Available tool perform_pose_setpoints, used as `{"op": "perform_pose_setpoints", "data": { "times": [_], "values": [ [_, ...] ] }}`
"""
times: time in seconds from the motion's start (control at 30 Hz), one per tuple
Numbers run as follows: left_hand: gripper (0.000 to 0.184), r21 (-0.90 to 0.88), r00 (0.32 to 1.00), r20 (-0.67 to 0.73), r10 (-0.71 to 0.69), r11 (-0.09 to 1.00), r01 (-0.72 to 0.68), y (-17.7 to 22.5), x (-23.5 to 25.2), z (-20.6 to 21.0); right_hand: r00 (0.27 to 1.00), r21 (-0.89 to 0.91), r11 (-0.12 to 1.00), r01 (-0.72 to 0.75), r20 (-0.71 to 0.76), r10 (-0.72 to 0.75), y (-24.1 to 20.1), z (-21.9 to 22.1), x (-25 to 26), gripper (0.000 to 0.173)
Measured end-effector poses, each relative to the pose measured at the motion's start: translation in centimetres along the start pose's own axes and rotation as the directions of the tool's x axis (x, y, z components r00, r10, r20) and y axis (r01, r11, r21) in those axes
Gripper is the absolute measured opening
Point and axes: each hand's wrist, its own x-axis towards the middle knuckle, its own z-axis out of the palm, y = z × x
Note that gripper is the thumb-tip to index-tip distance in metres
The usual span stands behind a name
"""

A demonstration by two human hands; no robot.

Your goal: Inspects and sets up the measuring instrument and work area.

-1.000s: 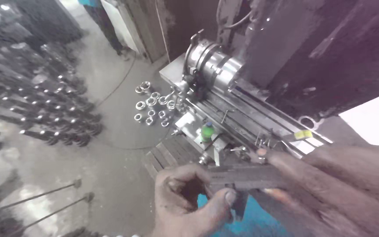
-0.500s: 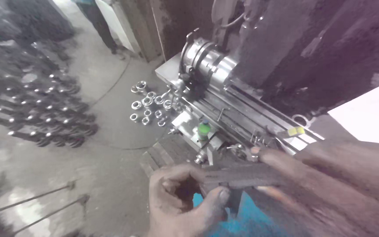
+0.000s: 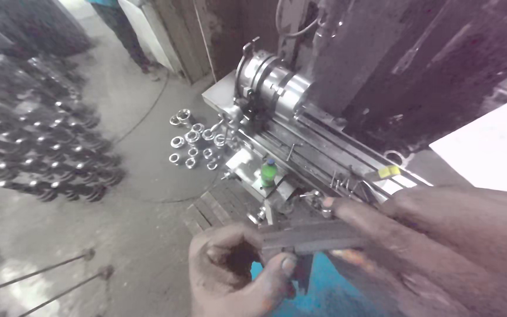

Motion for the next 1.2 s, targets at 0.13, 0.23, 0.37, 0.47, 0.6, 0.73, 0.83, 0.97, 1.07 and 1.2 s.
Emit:
{"op": "perform_pose_setpoints", "data": {
  "times": [0.13,0.23,0.37,0.47,0.6,0.73,0.83,0.97,1.07,1.2],
  "values": [
    [0.005,-0.009,1.0,0.01,-0.002,1.0,0.003,0.0,-0.1,-0.1,1.0,-0.003,1.0,0.007,-0.01,-0.007,-0.1,0.0,0.0,0.04],
    [0.005,-0.002,1.0,0.004,0.008,1.0,-0.008,0.0,-0.2,-0.1,1.0,0.01,1.0,0.0,0.002,0.0,-0.2,0.0,-0.1,0.041],
    [0.005,-0.011,1.0,0.009,0.005,1.0,-0.005,0.1,-0.3,-0.1,1.0,0.02,1.0,-0.005,0.011,0.005,-0.2,-0.2,-0.2,0.041],
    [0.005,-0.001,1.0,0.013,-0.002,1.0,0.002,0.0,-0.3,-0.1,1.0,0.013,1.0,-0.006,0.02,0.005,-0.2,-0.3,-0.1,0.042],
    [0.005,-0.009,1.0,0.015,-0.009,1.0,0.009,0.1,-0.3,-0.1,1.0,-0.001,1.0,-0.007,0.014,0.007,-0.2,-0.1,0.0,0.041],
    [0.007,0.038,0.999,-0.049,-0.002,0.999,0.004,-0.4,-0.4,-0.2,1.0,0.18,0.983,0.021,0.0,-0.021,0.2,-0.3,0.1,0.026],
    [0.008,0.031,0.999,-0.052,0.003,1.0,-0.001,-0.5,-0.2,-0.5,0.999,0.277,0.96,0.039,0.015,-0.045,0.2,-0.6,0.8,0.026],
    [0.007,0.019,1.0,-0.023,0.01,1.0,-0.009,-0.6,-0.1,-0.5,0.997,0.285,0.958,0.043,0.055,-0.061,0.6,-0.5,0.7,0.024],
    [0.006,0.014,1.0,-0.018,0.002,1.0,-0.002,-0.6,-0.1,-0.6,0.999,0.309,0.95,0.047,-0.028,-0.041,1.0,-0.1,0.1,0.016],
    [0.007,-0.016,1.0,-0.006,-0.017,1.0,0.017,-0.5,0.0,-0.7,0.993,0.242,0.963,0.12,-0.033,-0.115,1.1,-0.3,0.2,0.012]
  ]
}}
